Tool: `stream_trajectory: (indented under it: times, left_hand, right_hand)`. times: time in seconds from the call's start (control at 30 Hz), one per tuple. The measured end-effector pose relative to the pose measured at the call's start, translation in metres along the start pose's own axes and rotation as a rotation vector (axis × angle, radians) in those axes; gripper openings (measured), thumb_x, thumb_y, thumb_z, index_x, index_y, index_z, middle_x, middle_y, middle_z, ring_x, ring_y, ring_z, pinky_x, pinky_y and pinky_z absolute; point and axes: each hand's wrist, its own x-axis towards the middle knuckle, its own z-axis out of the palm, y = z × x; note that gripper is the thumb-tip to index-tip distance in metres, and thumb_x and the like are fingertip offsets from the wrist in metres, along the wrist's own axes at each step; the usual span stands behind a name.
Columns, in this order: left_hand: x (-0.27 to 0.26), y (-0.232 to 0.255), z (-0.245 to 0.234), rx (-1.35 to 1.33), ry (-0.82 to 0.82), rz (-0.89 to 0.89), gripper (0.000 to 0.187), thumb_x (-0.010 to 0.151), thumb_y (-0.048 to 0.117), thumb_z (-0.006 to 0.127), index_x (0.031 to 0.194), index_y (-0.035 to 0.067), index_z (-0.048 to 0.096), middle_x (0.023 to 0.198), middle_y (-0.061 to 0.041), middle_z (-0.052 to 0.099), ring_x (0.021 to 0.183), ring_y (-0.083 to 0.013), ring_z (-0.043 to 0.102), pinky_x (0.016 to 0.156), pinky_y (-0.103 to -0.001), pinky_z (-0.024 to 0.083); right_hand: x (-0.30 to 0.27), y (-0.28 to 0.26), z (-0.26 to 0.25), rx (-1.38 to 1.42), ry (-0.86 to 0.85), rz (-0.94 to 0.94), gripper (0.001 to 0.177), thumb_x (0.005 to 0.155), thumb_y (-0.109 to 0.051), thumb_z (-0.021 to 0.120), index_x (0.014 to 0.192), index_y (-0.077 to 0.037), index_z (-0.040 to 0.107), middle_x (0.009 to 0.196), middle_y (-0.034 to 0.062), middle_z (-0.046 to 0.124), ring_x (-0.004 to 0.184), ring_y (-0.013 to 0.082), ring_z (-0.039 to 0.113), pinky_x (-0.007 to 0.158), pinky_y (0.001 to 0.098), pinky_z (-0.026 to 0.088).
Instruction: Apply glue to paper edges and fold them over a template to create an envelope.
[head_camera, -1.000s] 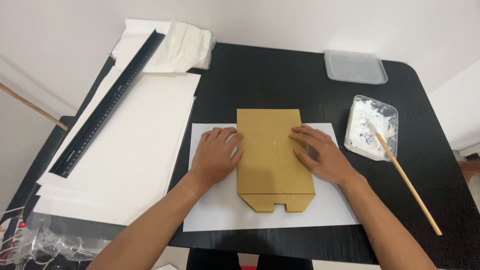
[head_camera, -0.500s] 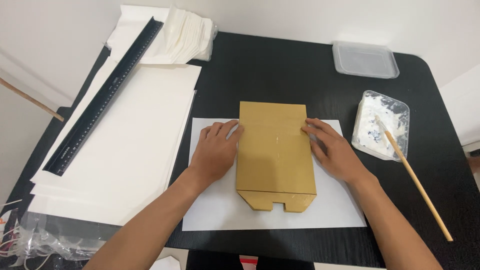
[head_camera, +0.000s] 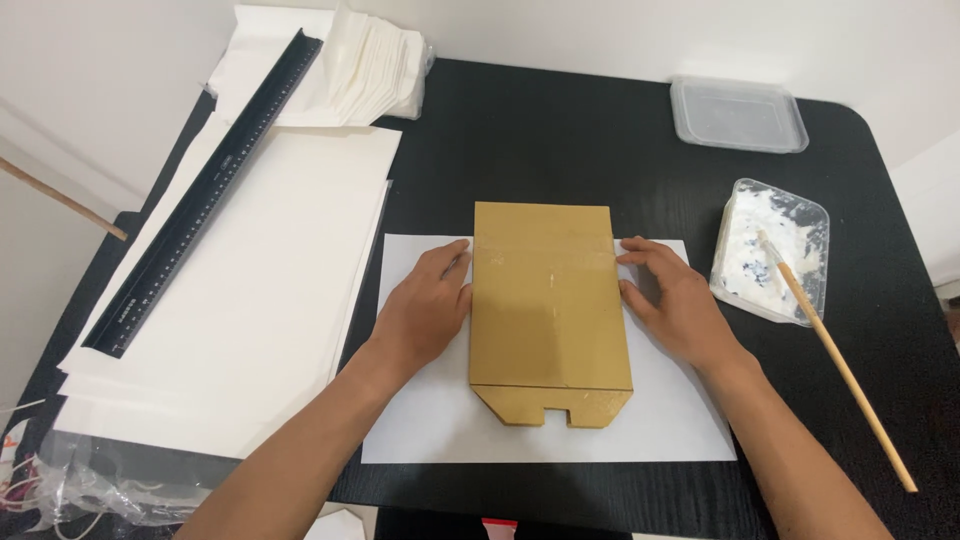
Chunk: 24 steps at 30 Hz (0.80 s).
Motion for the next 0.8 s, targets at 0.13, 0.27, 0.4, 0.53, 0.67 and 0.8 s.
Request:
stream_trajectory:
  times: [0.13,0.27,0.4,0.53,0.67,0.8]
  left_hand:
    - [-0.002,-0.001,0.001,-0.001,-0.003,0.005,0.041,0.109,0.023,0.042,0.139,0.001,0.058,0.146,-0.012,0.052,0.14,-0.0211,0.048,0.117,-0.032,0.042]
    - [-0.001,-0.001,0.003,0.122,0.013,0.052,0.04,0.11,0.026,0.041,0.138,0.005,0.06,0.144,-0.01,0.053,0.141,-0.0192,0.047,0.119,-0.03,0.038]
    - [0.0,-0.004,0.009,-0.019,0.042,0.005,0.035,0.108,0.027,0.047,0.131,0.006,0.064,0.141,-0.008,0.054,0.141,-0.0193,0.048,0.12,-0.028,0.039]
    - [-0.001,-0.007,0.012,-0.127,0.03,-0.031,0.03,0.107,0.027,0.049,0.125,0.008,0.064,0.139,-0.005,0.054,0.141,-0.018,0.046,0.119,-0.029,0.039]
    - [-0.002,-0.008,0.011,-0.167,0.032,-0.037,0.03,0.107,0.033,0.05,0.121,0.012,0.064,0.133,-0.002,0.056,0.14,-0.0155,0.047,0.119,-0.028,0.04]
    - [0.001,-0.004,-0.019,-0.437,-0.06,-0.154,0.039,0.108,0.042,0.045,0.122,0.013,0.068,0.137,-0.004,0.059,0.141,-0.019,0.049,0.117,-0.033,0.042]
  right_hand:
    - [-0.001,0.005,0.003,0.004,0.05,-0.015,0.017,0.09,-0.008,0.072,0.106,-0.005,0.075,0.13,0.0164,0.07,0.127,0.0422,0.062,0.108,0.0539,0.049]
    - [-0.001,0.016,0.008,0.049,0.089,-0.015,0.008,0.087,-0.012,0.077,0.094,-0.007,0.079,0.125,0.0109,0.074,0.124,0.0371,0.066,0.105,0.0502,0.052]
    - [0.001,0.008,0.005,0.065,0.096,-0.013,0.007,0.086,-0.007,0.078,0.092,-0.008,0.079,0.124,0.0108,0.075,0.122,0.0378,0.066,0.105,0.0511,0.052]
    - [-0.001,0.006,0.005,0.054,0.095,-0.009,0.007,0.086,-0.005,0.077,0.093,-0.006,0.078,0.124,0.0137,0.074,0.123,0.0403,0.066,0.106,0.0531,0.051]
    - [0.001,0.015,0.006,0.04,0.08,-0.015,0.009,0.085,-0.008,0.078,0.095,-0.008,0.078,0.127,0.0123,0.073,0.124,0.0398,0.065,0.107,0.0538,0.05]
    - [0.0,0.004,0.003,0.076,0.081,0.002,0.007,0.087,-0.006,0.076,0.093,-0.006,0.077,0.126,0.0145,0.073,0.124,0.0408,0.065,0.108,0.0541,0.048]
